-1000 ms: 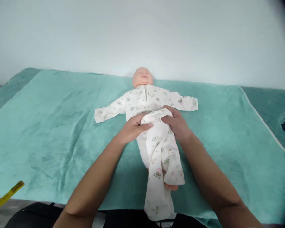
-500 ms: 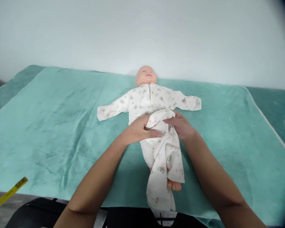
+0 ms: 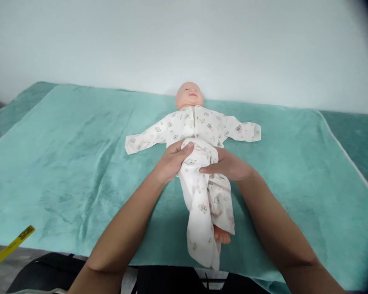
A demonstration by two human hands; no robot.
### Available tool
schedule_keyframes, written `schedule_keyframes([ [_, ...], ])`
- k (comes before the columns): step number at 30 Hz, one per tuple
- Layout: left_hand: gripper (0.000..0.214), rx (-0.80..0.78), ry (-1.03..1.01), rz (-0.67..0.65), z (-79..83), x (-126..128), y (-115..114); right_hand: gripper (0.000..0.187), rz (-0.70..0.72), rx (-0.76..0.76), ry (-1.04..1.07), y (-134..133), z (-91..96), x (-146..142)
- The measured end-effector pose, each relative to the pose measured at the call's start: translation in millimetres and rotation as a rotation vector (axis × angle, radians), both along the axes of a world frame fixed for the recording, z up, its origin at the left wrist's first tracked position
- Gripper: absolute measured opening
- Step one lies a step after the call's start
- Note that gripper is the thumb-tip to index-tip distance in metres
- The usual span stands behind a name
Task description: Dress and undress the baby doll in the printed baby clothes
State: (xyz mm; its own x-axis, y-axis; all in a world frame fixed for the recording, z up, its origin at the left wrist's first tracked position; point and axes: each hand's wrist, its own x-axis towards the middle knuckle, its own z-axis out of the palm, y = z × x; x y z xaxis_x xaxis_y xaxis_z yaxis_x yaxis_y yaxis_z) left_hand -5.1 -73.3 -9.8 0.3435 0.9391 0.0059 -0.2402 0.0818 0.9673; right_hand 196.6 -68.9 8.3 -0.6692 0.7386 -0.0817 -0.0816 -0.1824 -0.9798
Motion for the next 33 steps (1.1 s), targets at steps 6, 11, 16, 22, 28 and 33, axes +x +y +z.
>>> schedule_keyframes([
  [6, 0.066, 0.159, 0.213, -0.233, 17.9, -1.7, -2.9, 0.044, -0.103, -0.120, 0.185, 3.2, -19.3, -1.1],
  [11, 0.052, 0.102, 0.135, -0.168, 11.1, 0.6, -5.0, 0.032, -0.121, -0.088, 0.142, 4.6, -19.2, 4.6],
  [16, 0.032, -0.050, -0.162, 0.068, -1.0, 5.3, -4.2, 0.045, 0.100, 0.090, -0.117, 4.9, -0.7, 4.7],
  [22, 0.044, -0.063, -0.141, -0.072, 3.5, -2.3, 0.6, 0.042, 0.053, 0.057, -0.082, 1.5, -0.8, 1.3],
  [28, 0.082, 0.098, 0.198, -0.188, 17.6, -2.6, -2.3, 0.043, -0.123, -0.102, 0.194, 2.9, -25.0, 1.9],
  [33, 0.050, 0.063, 0.259, -0.183, 17.6, -3.0, -5.0, 0.040, -0.108, -0.040, 0.176, 3.0, -24.9, 2.6],
])
